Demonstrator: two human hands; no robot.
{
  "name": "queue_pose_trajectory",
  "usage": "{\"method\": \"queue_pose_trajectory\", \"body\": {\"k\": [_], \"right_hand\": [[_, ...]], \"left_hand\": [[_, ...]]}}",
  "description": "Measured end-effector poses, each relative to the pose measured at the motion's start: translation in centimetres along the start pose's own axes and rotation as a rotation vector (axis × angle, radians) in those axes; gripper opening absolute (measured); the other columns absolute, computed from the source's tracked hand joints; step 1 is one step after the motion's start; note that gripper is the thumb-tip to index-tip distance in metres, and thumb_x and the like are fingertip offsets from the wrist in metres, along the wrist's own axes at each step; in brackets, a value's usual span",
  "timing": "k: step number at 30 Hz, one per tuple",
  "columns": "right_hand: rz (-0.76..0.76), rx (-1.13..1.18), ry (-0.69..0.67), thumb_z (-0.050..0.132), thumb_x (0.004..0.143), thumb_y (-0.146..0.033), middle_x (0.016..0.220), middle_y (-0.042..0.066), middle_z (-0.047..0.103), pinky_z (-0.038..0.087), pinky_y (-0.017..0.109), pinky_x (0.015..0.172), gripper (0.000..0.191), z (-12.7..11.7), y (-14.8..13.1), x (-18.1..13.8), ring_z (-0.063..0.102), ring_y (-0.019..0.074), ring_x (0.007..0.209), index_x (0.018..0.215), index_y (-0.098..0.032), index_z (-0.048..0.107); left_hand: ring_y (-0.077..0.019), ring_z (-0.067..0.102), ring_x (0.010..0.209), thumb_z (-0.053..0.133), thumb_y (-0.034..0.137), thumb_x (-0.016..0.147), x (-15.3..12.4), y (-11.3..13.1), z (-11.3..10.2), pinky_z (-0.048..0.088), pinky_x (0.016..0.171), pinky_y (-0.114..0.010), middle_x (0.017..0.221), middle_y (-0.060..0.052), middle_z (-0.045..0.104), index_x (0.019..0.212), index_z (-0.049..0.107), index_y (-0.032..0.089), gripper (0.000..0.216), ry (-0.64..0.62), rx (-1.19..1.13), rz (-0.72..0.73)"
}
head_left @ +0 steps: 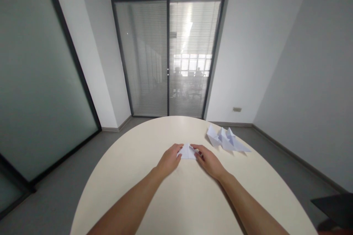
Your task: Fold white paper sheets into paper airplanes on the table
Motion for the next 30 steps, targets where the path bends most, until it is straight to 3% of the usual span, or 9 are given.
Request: {"method": "queue_pose_trajectory", "body": {"k": [6,13,22,27,30], "right_hand": [[-0.064,-0.09,-0.037,0.047,0.089,-0.013,0.13,0.009,0.061,0.048,0.039,0.1,0.037,0.6,-0.4,-0.1,0.062,0.0223,0.113,0.114,-0.025,0.072],[-0.128,-0.16,-0.088,0.052,0.09,-0.018,0.122,0.009,0.069,0.047,0.042,0.101,0.037,0.9,-1.6,-0.2,0.062,0.025,0.112,0.12,-0.026,0.072],[-0.162,-0.163,-0.136,0.054,0.089,-0.019,0.125,0.008,0.069,0.046,0.043,0.1,0.033,0.7,-2.7,-0.3,0.06,0.0257,0.114,0.115,-0.027,0.073],[-0.125,-0.105,-0.121,0.056,0.084,-0.016,0.123,0.01,0.068,0.047,0.04,0.099,0.025,0.9,-2.3,-0.4,0.059,0.0247,0.116,0.106,-0.021,0.068],[-0.115,-0.087,-0.116,0.055,0.083,-0.015,0.117,0.009,0.069,0.047,0.04,0.098,0.022,1.0,-2.3,-0.4,0.059,0.0249,0.117,0.102,-0.021,0.064]], "left_hand": [[-0.0201,0.057,0.12,0.05,0.007,0.089,0.0,0.6,0.2,0.044,0.109,-0.034,0.132,-0.007,0.06,0.114,0.071,0.021,0.036,-0.047,0.078,0.037],[-0.0196,0.059,0.116,0.05,0.008,0.091,-0.3,0.7,1.1,0.046,0.105,-0.037,0.126,-0.002,0.068,0.117,0.071,0.026,0.038,-0.134,0.128,0.102],[-0.021,0.059,0.107,0.056,0.026,0.095,-0.6,2.2,0.7,0.048,0.097,-0.035,0.111,-0.005,0.068,0.116,0.069,0.025,0.024,-0.161,0.175,0.198],[-0.0225,0.054,0.12,0.057,0.026,0.095,-0.6,2.8,0.6,0.043,0.105,-0.038,0.128,-0.008,0.062,0.11,0.066,0.021,0.019,-0.182,0.17,0.234],[-0.0222,0.056,0.118,0.056,0.026,0.094,-0.5,2.9,0.7,0.044,0.104,-0.038,0.125,-0.007,0.064,0.114,0.062,0.021,0.021,-0.21,0.157,0.223]]}}
Point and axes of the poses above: each hand's wrist, its own x-axis towards the middle knuckle, its own z-axis out of the palm, y = z × x, the point moved 8 cm from there along x, towards the middle knuckle
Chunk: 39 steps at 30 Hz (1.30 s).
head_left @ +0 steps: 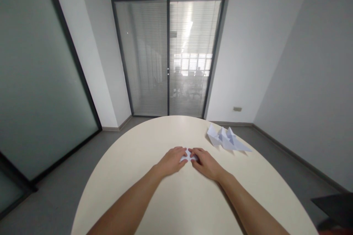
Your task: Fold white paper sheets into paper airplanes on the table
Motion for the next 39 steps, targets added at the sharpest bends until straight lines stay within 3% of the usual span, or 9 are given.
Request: {"method": "queue_pose_trajectory", "body": {"k": [5,12,23,29,39], "right_hand": [[-0.018,-0.015,0.005,0.053,0.085,-0.016,0.121,0.011,0.068,0.046,0.043,0.101,0.036,0.1,0.0,0.0,0.06,0.0256,0.116,0.12,-0.02,0.061],[-0.023,-0.077,-0.015,0.051,0.087,-0.02,0.138,0.009,0.061,0.041,0.049,0.109,0.048,0.9,0.9,-0.1,0.05,0.0295,0.132,0.136,-0.022,0.056],[-0.079,-0.045,-0.012,0.054,0.091,-0.024,0.124,0.007,0.068,0.045,0.045,0.104,0.033,0.1,-0.5,-0.1,0.056,0.0271,0.124,0.122,-0.023,0.063],[-0.105,-0.03,-0.018,0.053,0.092,-0.025,0.124,0.006,0.069,0.045,0.044,0.104,0.033,-0.1,-1.3,0.0,0.058,0.0263,0.121,0.124,-0.025,0.062],[-0.079,-0.043,0.003,0.057,0.09,-0.026,0.123,0.006,0.07,0.046,0.046,0.104,0.033,0.0,-0.8,0.1,0.058,0.0276,0.122,0.122,-0.025,0.066]], "left_hand": [[-0.024,0.051,0.127,0.052,0.031,0.097,0.0,-0.2,0.3,0.039,0.11,-0.042,0.136,-0.008,0.059,0.133,0.054,0.022,0.037,-0.025,0.047,0.001],[-0.0253,0.044,0.136,0.047,0.035,0.1,0.0,-0.6,0.7,0.032,0.116,-0.045,0.143,-0.008,0.056,0.133,0.058,0.021,0.038,-0.036,0.117,-0.01],[-0.0245,0.052,0.125,0.057,0.033,0.094,0.0,0.0,-0.1,0.036,0.112,-0.042,0.134,-0.006,0.061,0.131,0.058,0.023,0.039,-0.007,0.104,0.024],[-0.0279,0.043,0.137,0.052,0.034,0.095,-0.2,-0.2,-0.1,0.03,0.117,-0.046,0.144,-0.008,0.054,0.134,0.056,0.022,0.041,-0.032,0.087,-0.021],[-0.0314,0.044,0.135,0.054,0.037,0.093,-0.3,-0.9,0.5,0.032,0.115,-0.05,0.144,-0.007,0.054,0.136,0.055,0.023,0.045,-0.027,0.1,-0.091]]}}
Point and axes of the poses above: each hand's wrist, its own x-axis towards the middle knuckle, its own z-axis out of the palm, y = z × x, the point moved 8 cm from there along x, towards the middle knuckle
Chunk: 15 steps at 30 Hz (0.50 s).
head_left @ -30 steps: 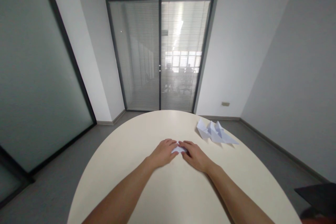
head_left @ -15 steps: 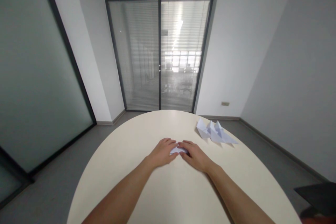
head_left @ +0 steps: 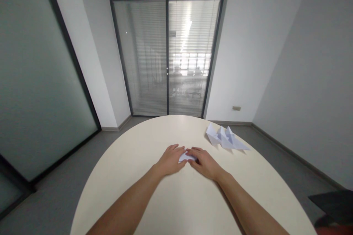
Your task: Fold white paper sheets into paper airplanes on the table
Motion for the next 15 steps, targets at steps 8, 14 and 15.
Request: {"method": "queue_pose_trajectory", "body": {"k": [8,14,15], "right_hand": [[-0.066,0.001,-0.034,0.05,0.097,-0.03,0.128,0.006,0.068,0.038,0.049,0.113,0.033,0.0,-0.7,0.3,0.058,0.0246,0.125,0.123,-0.029,0.069],[-0.086,-0.025,-0.047,0.05,0.096,-0.027,0.126,0.007,0.069,0.037,0.051,0.114,0.031,-0.3,-0.9,0.3,0.06,0.0238,0.123,0.119,-0.028,0.072],[-0.075,-0.036,-0.05,0.05,0.096,-0.027,0.125,0.006,0.069,0.037,0.05,0.114,0.031,-0.3,-0.7,0.3,0.06,0.0237,0.123,0.118,-0.027,0.072]], "left_hand": [[-0.0329,0.044,0.136,0.049,0.04,0.095,-0.2,-0.3,0.1,0.03,0.115,-0.052,0.145,-0.008,0.054,0.134,0.058,0.022,0.043,0.022,0.073,-0.069],[-0.0338,0.043,0.136,0.049,0.042,0.095,-0.3,-0.5,0.1,0.028,0.115,-0.052,0.142,-0.008,0.056,0.132,0.058,0.021,0.044,0.052,0.086,-0.099],[-0.0337,0.043,0.136,0.05,0.042,0.095,-0.3,-0.5,0.1,0.029,0.115,-0.052,0.142,-0.009,0.056,0.132,0.058,0.021,0.044,0.051,0.086,-0.094]]}}
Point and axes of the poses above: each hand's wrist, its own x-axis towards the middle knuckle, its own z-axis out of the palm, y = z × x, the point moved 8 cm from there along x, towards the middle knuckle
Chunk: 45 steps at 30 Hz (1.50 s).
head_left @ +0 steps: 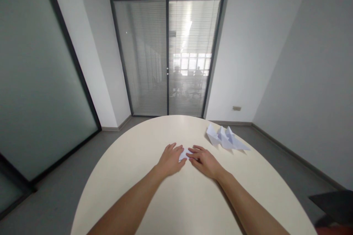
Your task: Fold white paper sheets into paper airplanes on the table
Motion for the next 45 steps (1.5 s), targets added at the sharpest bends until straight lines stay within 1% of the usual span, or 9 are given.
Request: {"method": "queue_pose_trajectory", "body": {"k": [5,10,16,24,27,31,35,41,45], "right_hand": [[0.075,-0.003,-0.006,0.05,0.095,-0.027,0.123,0.005,0.07,0.035,0.05,0.117,0.032,0.1,1.0,-0.1,0.06,0.0246,0.124,0.118,-0.026,0.072],[0.014,0.021,-0.022,0.049,0.095,-0.024,0.127,0.005,0.068,0.031,0.05,0.119,0.036,0.2,0.6,-0.2,0.059,0.0236,0.126,0.126,-0.026,0.067],[0.083,0.023,0.012,0.052,0.094,-0.026,0.131,0.007,0.066,0.041,0.051,0.112,0.035,0.2,1.2,-0.3,0.059,0.0265,0.125,0.125,-0.025,0.068],[0.092,0.014,0.029,0.051,0.095,-0.029,0.127,0.008,0.068,0.043,0.048,0.109,0.034,0.4,1.2,-0.3,0.061,0.0259,0.121,0.124,-0.024,0.069],[0.121,-0.003,0.068,0.052,0.095,-0.03,0.123,0.007,0.071,0.046,0.045,0.104,0.032,0.2,1.3,-0.3,0.063,0.026,0.116,0.119,-0.025,0.071],[0.179,0.002,0.104,0.052,0.095,-0.032,0.11,0.006,0.075,0.05,0.04,0.094,0.029,0.0,1.5,-0.2,0.066,0.0247,0.104,0.113,-0.024,0.073],[0.2,0.004,0.095,0.052,0.095,-0.034,0.105,0.006,0.075,0.05,0.037,0.09,0.027,0.0,1.5,-0.1,0.066,0.0242,0.1,0.11,-0.024,0.073],[0.204,0.013,0.099,0.052,0.096,-0.036,0.105,0.007,0.075,0.049,0.037,0.091,0.028,-0.1,1.4,-0.1,0.066,0.0244,0.099,0.11,-0.024,0.072],[0.258,0.025,0.125,0.056,0.092,-0.034,0.11,0.009,0.073,0.05,0.039,0.091,0.031,0.0,2.0,-0.3,0.066,0.0253,0.101,0.119,-0.022,0.067]], "left_hand": [[-0.0328,0.043,0.136,0.049,0.043,0.096,0.0,0.0,-0.1,0.029,0.115,-0.05,0.143,-0.009,0.056,0.134,0.057,0.02,0.045,-0.011,0.002,0.022],[-0.0301,0.046,0.133,0.048,0.041,0.097,0.0,0.2,-0.1,0.031,0.115,-0.048,0.142,-0.01,0.056,0.134,0.055,0.019,0.044,-0.005,-0.011,0.065],[-0.0289,0.047,0.132,0.048,0.038,0.097,0.0,0.2,-0.1,0.031,0.115,-0.047,0.141,-0.011,0.056,0.134,0.055,0.018,0.042,0.005,-0.022,0.076],[-0.0267,0.048,0.131,0.048,0.036,0.097,0.0,0.3,0.0,0.031,0.116,-0.045,0.141,-0.01,0.057,0.131,0.056,0.018,0.039,0.015,-0.001,0.102],[-0.027,0.048,0.131,0.049,0.036,0.097,0.0,0.4,-0.1,0.031,0.116,-0.045,0.14,-0.01,0.057,0.129,0.059,0.018,0.038,0.025,0.017,0.107],[-0.0269,0.051,0.125,0.05,0.035,0.097,0.1,0.7,-0.7,0.038,0.11,-0.044,0.137,-0.011,0.058,0.125,0.061,0.018,0.034,0.047,0.025,0.093],[-0.0254,0.055,0.114,0.05,0.031,0.097,0.1,0.9,-1.2,0.045,0.099,-0.041,0.126,-0.01,0.063,0.122,0.062,0.019,0.03,0.058,0.021,0.082],[-0.0253,0.056,0.11,0.048,0.03,0.098,0.1,1.3,-1.7,0.045,0.096,-0.041,0.122,-0.009,0.066,0.122,0.063,0.021,0.029,0.08,0.014,0.091],[-0.025,0.057,0.106,0.043,0.028,0.1,0.1,1.3,-1.9,0.045,0.093,-0.04,0.123,-0.008,0.067,0.126,0.061,0.02,0.033,0.085,0.014,0.077]]}}
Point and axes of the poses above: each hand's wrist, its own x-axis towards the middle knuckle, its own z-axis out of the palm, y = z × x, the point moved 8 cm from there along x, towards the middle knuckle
